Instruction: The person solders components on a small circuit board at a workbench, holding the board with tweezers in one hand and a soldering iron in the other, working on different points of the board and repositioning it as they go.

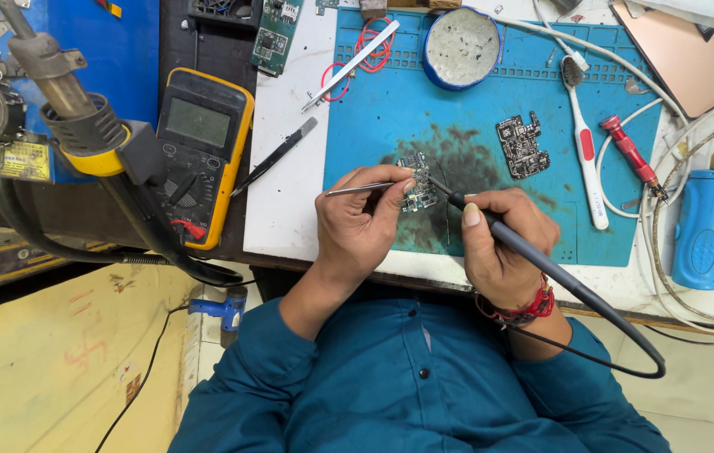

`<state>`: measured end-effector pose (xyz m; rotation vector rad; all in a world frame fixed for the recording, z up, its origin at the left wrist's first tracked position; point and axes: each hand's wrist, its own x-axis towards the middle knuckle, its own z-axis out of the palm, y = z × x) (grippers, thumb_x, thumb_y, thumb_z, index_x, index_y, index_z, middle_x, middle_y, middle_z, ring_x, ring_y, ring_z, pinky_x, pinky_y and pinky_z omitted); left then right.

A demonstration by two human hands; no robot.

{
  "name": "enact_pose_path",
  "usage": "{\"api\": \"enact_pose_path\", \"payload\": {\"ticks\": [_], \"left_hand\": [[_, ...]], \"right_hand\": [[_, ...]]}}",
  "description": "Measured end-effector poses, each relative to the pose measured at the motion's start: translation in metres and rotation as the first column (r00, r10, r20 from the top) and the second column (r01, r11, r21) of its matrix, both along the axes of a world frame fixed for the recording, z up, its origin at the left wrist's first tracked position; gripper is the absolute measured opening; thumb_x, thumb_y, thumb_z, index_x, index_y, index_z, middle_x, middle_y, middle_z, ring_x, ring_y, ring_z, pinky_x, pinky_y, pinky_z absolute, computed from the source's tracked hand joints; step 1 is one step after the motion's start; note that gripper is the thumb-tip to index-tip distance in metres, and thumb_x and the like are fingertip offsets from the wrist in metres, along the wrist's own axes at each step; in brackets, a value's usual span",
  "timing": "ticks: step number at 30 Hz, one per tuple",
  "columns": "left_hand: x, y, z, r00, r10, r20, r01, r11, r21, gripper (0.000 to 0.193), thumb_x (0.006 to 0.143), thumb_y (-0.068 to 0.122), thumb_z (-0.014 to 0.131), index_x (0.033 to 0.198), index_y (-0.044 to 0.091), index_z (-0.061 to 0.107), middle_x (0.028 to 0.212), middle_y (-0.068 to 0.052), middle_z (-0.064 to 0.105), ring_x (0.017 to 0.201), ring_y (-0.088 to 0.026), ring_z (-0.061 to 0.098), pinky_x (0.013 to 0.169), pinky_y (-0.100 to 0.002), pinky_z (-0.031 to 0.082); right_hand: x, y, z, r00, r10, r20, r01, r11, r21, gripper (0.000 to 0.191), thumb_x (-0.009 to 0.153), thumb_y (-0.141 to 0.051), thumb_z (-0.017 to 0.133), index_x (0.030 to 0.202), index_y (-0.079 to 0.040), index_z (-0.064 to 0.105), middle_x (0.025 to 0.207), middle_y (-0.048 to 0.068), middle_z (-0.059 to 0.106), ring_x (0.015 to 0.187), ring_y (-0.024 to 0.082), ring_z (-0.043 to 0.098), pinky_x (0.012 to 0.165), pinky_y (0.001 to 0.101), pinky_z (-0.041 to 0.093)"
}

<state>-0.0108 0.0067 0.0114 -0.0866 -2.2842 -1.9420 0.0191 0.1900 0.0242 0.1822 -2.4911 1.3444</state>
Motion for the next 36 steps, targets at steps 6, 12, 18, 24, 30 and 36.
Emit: {"api": "enact_pose_path", "payload": {"ticks": [6, 12, 18, 24, 30, 36], "left_hand": [[0.0002, -0.0002, 0.0, 1.0, -0.002, -0.01, 0.002, 1.0, -0.005, 0.01, 0.097, 0.003, 0.076, 0.107, 0.003, 0.074, 0.09, -0.006, 0.073, 0.074, -0.008, 0.066, 0.064, -0.023, 0.052], [-0.0002, -0.0003, -0.0001, 1.0, 0.002, -0.012, -0.002, 1.0, -0.012, 0.01, 0.097, 0.004, 0.076, 0.107, 0.003, 0.074, 0.09, -0.006, 0.073, 0.073, -0.008, 0.066, 0.064, -0.023, 0.051], [-0.0001, -0.0002, 0.0, 1.0, -0.002, -0.016, 0.002, 1.0, -0.008, 0.01, 0.097, 0.004, 0.076, 0.108, 0.003, 0.074, 0.091, -0.006, 0.074, 0.074, -0.008, 0.067, 0.064, -0.023, 0.052], [-0.0005, -0.0001, 0.0, 1.0, 0.0, -0.006, 0.0, 1.0, -0.019, 0.01, 0.097, 0.003, 0.076, 0.107, 0.003, 0.074, 0.088, -0.006, 0.073, 0.071, -0.008, 0.065, 0.062, -0.023, 0.051], [-0.0005, 0.0007, -0.0006, 1.0, 0.016, -0.025, -0.016, 1.0, -0.022, 0.01, 0.097, 0.004, 0.076, 0.106, 0.003, 0.074, 0.087, -0.006, 0.073, 0.071, -0.008, 0.066, 0.062, -0.023, 0.051], [-0.0012, 0.0003, -0.0013, 0.999, 0.017, -0.034, -0.018, 0.999, -0.042, 0.009, 0.097, 0.004, 0.076, 0.106, 0.002, 0.074, 0.086, -0.006, 0.073, 0.07, -0.008, 0.065, 0.062, -0.023, 0.051]], "right_hand": [[-0.0001, 0.0005, -0.0011, 1.0, 0.0, -0.005, 0.0, 1.0, 0.001, 0.009, 0.102, -0.008, 0.068, 0.102, 0.001, 0.068, 0.08, 0.009, 0.062, 0.064, 0.015, 0.056, 0.057, 0.0271, 0.04], [0.0001, 0.0007, -0.0004, 1.0, -0.002, -0.002, 0.002, 1.0, -0.004, 0.009, 0.102, -0.008, 0.068, 0.101, 0.001, 0.068, 0.079, 0.008, 0.061, 0.062, 0.015, 0.055, 0.057, 0.0274, 0.04], [-0.0001, 0.0, 0.001, 1.0, 0.001, -0.004, -0.001, 1.0, -0.001, 0.008, 0.102, -0.008, 0.068, 0.101, 0.0, 0.068, 0.079, 0.009, 0.062, 0.064, 0.016, 0.056, 0.057, 0.0273, 0.041], [-0.0006, 0.0002, 0.0021, 1.0, 0.01, 0.0, -0.01, 1.0, -0.013, 0.008, 0.101, -0.007, 0.068, 0.101, 0.001, 0.068, 0.079, 0.009, 0.062, 0.063, 0.016, 0.056, 0.056, 0.0274, 0.041], [-0.0001, 0.0004, 0.0023, 1.0, 0.009, 0.003, -0.009, 1.0, 0.003, 0.008, 0.101, -0.007, 0.068, 0.101, 0.001, 0.068, 0.079, 0.009, 0.062, 0.063, 0.015, 0.056, 0.058, 0.0281, 0.041], [-0.0003, 0.0004, 0.0019, 1.0, 0.018, 0.003, -0.018, 1.0, -0.005, 0.008, 0.101, -0.008, 0.068, 0.101, 0.0, 0.068, 0.079, 0.009, 0.062, 0.063, 0.015, 0.056, 0.058, 0.0279, 0.042]]}}
